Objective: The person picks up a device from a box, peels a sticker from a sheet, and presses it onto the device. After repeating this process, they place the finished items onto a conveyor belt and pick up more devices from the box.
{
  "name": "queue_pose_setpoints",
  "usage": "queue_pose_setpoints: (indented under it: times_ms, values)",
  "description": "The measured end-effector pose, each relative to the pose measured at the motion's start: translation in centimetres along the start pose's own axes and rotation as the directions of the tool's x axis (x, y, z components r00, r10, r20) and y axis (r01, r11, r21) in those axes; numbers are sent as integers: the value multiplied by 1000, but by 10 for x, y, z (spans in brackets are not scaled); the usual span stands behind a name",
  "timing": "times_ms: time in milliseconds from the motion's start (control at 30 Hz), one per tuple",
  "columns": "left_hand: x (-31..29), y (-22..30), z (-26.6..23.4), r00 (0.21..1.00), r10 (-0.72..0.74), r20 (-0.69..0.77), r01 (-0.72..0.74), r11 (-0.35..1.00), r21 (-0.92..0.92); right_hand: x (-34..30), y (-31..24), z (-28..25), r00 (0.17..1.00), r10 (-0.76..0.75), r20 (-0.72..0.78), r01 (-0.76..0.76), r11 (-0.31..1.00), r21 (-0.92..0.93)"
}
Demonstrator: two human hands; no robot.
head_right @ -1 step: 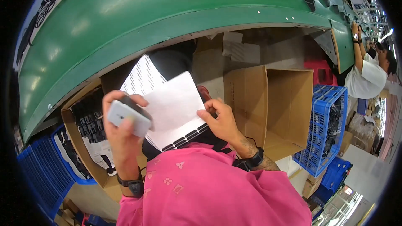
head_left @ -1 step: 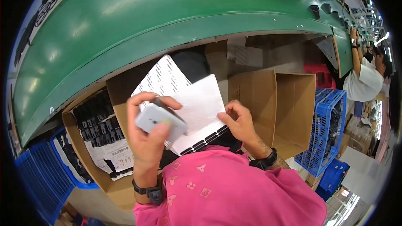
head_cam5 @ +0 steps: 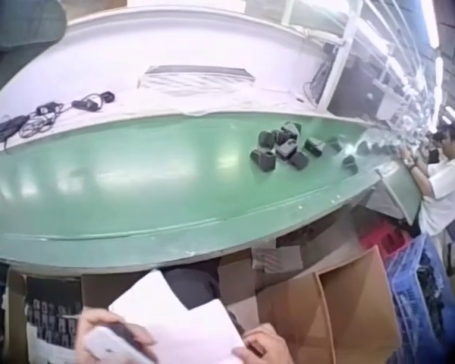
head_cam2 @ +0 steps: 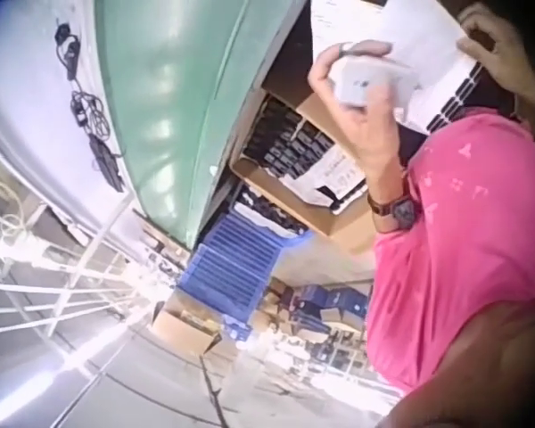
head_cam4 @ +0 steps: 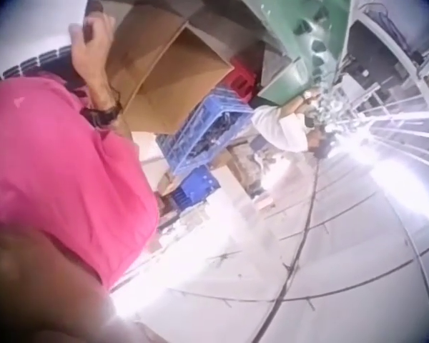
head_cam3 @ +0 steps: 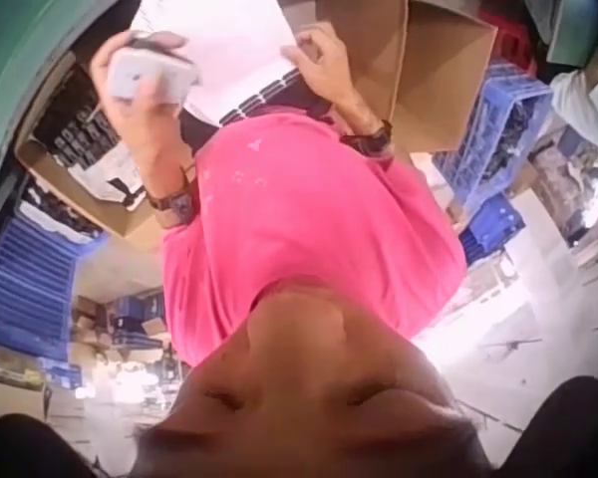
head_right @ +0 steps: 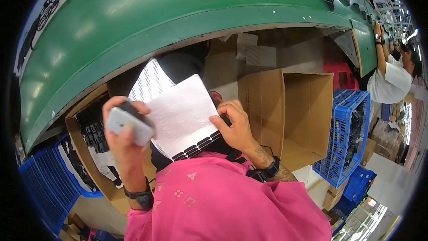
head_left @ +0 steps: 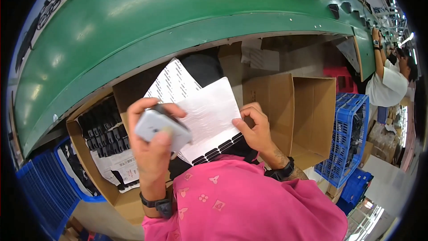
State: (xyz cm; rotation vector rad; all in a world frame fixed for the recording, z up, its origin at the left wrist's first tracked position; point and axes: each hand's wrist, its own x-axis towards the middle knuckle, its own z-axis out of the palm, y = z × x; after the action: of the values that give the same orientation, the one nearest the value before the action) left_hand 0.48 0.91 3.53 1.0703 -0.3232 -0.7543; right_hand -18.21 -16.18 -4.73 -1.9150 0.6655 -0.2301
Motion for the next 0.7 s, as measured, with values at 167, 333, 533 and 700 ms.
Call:
queue_pose_setpoints:
  times_ms: [167, 333, 533, 700]
  values:
    - [-16, 18, -36, 943, 295, -152, -307, 950, -61, -13, -29, -5, 959, -248, -137, 267, 954, 137]
    - [-27, 24, -57, 826, 495, -270, -544, 826, -150, -43, -52, -23, 969, -154, -194, 230, 853, 469]
    - [-34, 14, -21, 934, 320, -160, -335, 939, -77, -40, -174, -52, 935, -48, -351, 260, 766, 587]
    - [-91, -27, -4, 984, -45, -174, 75, 983, 166, -34, -179, -47, 969, -81, -234, 153, 939, 309]
